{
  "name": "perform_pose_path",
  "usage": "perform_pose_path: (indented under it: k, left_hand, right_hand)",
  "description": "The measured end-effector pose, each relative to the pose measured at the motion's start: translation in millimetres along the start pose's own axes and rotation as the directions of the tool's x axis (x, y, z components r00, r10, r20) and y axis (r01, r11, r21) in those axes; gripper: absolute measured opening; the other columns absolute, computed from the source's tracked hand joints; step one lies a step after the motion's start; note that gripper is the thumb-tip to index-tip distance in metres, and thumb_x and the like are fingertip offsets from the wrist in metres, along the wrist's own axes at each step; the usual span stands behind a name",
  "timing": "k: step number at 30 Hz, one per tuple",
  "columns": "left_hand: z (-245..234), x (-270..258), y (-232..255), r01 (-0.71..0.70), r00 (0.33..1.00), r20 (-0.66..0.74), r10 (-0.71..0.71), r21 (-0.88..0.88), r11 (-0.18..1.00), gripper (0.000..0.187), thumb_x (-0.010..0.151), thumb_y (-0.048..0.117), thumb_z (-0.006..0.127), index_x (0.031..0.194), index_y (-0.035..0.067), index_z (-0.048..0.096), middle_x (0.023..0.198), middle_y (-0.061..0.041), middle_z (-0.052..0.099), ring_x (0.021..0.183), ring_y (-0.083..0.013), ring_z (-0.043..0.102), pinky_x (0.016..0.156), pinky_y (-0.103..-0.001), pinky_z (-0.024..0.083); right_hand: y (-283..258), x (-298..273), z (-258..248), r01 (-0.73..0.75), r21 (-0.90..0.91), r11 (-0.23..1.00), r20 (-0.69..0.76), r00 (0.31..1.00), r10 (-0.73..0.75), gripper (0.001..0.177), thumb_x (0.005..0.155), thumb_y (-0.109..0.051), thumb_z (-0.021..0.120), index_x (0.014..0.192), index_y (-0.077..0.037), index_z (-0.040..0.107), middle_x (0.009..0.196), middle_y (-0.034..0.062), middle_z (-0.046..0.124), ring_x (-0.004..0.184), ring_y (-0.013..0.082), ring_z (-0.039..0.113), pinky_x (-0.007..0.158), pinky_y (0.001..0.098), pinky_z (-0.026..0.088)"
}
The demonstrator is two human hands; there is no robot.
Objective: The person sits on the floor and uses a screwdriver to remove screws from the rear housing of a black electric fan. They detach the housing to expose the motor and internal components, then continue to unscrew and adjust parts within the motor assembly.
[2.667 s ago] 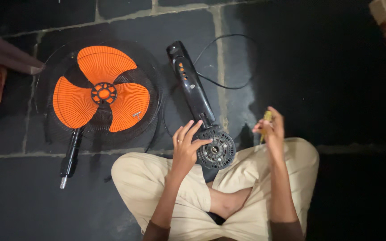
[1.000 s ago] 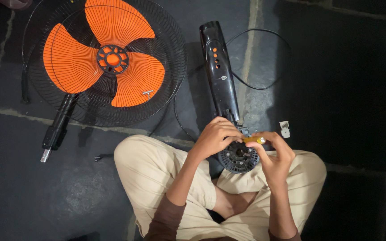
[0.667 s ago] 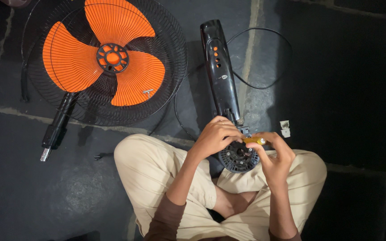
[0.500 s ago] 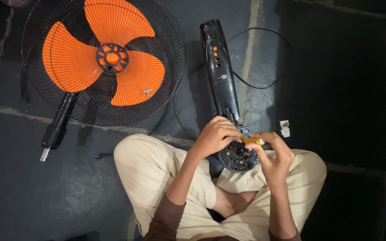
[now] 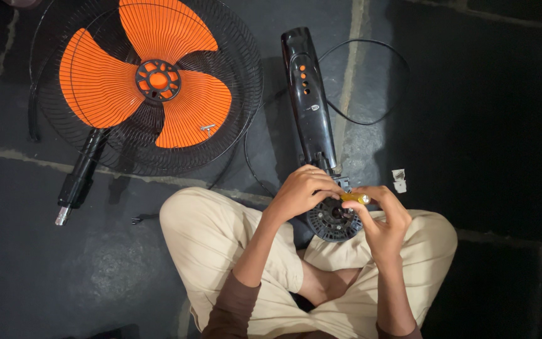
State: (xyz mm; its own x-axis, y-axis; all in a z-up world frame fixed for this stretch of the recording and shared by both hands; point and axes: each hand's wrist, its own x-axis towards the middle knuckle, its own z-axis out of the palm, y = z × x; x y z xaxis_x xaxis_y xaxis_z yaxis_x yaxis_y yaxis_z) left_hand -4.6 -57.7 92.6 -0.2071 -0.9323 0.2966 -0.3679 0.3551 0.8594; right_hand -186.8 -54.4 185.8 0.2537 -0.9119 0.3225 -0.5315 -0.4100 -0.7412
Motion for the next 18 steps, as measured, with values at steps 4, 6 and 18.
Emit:
perform_pose_path:
  k: [4, 6, 18]
  left_hand:
    - [-4.4, 0.9, 4.1, 0.001, 1.000, 0.029, -0.001, -0.012, 1.000, 0.019, 0.086, 0.018, 0.073, 0.103, 0.014, 0.080, 0.098, -0.003, 0.076, 0.102, -0.0223, 0.070, 0.099, -0.038, 0.047]
    - [-6.0, 0.9, 5.9, -0.017, 0.999, 0.039, 0.019, -0.050, 0.999, 0.023, 0.085, 0.019, 0.074, 0.106, 0.013, 0.079, 0.101, -0.004, 0.075, 0.103, -0.0243, 0.067, 0.096, -0.039, 0.046]
    - [9.7, -1.7, -10.5, -0.056, 0.998, 0.003, 0.057, -0.114, 0.992, 0.016, 0.089, 0.020, 0.072, 0.101, 0.010, 0.076, 0.099, -0.004, 0.073, 0.103, -0.0239, 0.068, 0.100, -0.038, 0.046]
  right_hand:
    - [-0.4, -2.7, 1.7, 0.007, 0.026, 1.000, -0.010, 1.000, -0.006, 0.029, 0.080, -0.009, 0.087, 0.096, 0.002, 0.067, 0.097, 0.0123, 0.074, 0.090, 0.0197, 0.074, 0.080, 0.0294, 0.056]
    - [0.6, -2.5, 2.5, -0.030, 0.070, 0.997, -0.007, 1.000, 0.031, 0.030, 0.081, -0.009, 0.087, 0.097, 0.003, 0.065, 0.099, 0.0124, 0.075, 0.090, 0.0191, 0.074, 0.078, 0.0281, 0.057]
    - [-17.3, 16.7, -23.7, 0.013, 0.104, 0.994, 0.233, 0.972, -0.037, 0.029, 0.084, -0.001, 0.074, 0.112, 0.004, 0.066, 0.114, 0.0148, 0.071, 0.102, 0.0241, 0.069, 0.088, 0.0327, 0.054]
